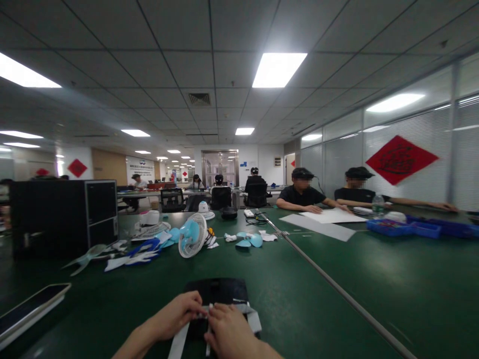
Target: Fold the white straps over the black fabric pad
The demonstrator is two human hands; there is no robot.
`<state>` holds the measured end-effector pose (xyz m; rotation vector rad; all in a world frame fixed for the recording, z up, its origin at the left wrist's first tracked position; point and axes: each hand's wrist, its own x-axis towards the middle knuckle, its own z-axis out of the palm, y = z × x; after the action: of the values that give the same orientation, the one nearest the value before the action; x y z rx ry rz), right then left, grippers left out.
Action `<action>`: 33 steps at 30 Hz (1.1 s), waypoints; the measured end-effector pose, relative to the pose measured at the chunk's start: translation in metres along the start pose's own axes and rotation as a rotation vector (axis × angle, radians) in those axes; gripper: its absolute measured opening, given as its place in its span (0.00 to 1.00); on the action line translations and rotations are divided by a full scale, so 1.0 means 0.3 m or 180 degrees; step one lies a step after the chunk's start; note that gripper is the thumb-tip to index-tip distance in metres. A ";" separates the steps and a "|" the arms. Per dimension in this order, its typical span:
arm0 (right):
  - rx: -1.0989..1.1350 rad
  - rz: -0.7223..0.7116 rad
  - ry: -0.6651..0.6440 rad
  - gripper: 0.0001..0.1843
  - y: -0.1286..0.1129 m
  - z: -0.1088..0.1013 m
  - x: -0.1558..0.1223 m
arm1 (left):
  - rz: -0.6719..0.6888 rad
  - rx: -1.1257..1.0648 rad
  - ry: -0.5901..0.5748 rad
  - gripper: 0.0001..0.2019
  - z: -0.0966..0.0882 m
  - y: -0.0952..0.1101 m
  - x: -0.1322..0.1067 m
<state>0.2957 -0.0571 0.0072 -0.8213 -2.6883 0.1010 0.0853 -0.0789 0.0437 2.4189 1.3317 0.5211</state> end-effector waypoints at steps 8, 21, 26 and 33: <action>-0.0129 -0.0257 -0.0068 0.24 0.045 0.096 -0.040 | -0.0093 -0.0086 0.0032 0.14 0.006 -0.015 0.003; -0.0242 -0.0015 0.0052 0.24 0.011 0.027 0.020 | -0.0054 -0.0050 -0.0007 0.13 0.000 -0.009 -0.003; -0.0111 -0.0008 0.0038 0.25 0.018 0.009 0.017 | -0.0084 0.0004 0.0072 0.11 -0.001 -0.018 -0.005; 0.0156 0.0033 -0.0086 0.22 0.047 -0.113 -0.089 | -0.0054 0.0078 0.0024 0.11 -0.008 -0.050 -0.010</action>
<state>0.3350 -0.0611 0.0292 -0.8249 -2.6954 0.1812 0.0716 -0.0735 0.0386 2.4252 1.3683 0.5128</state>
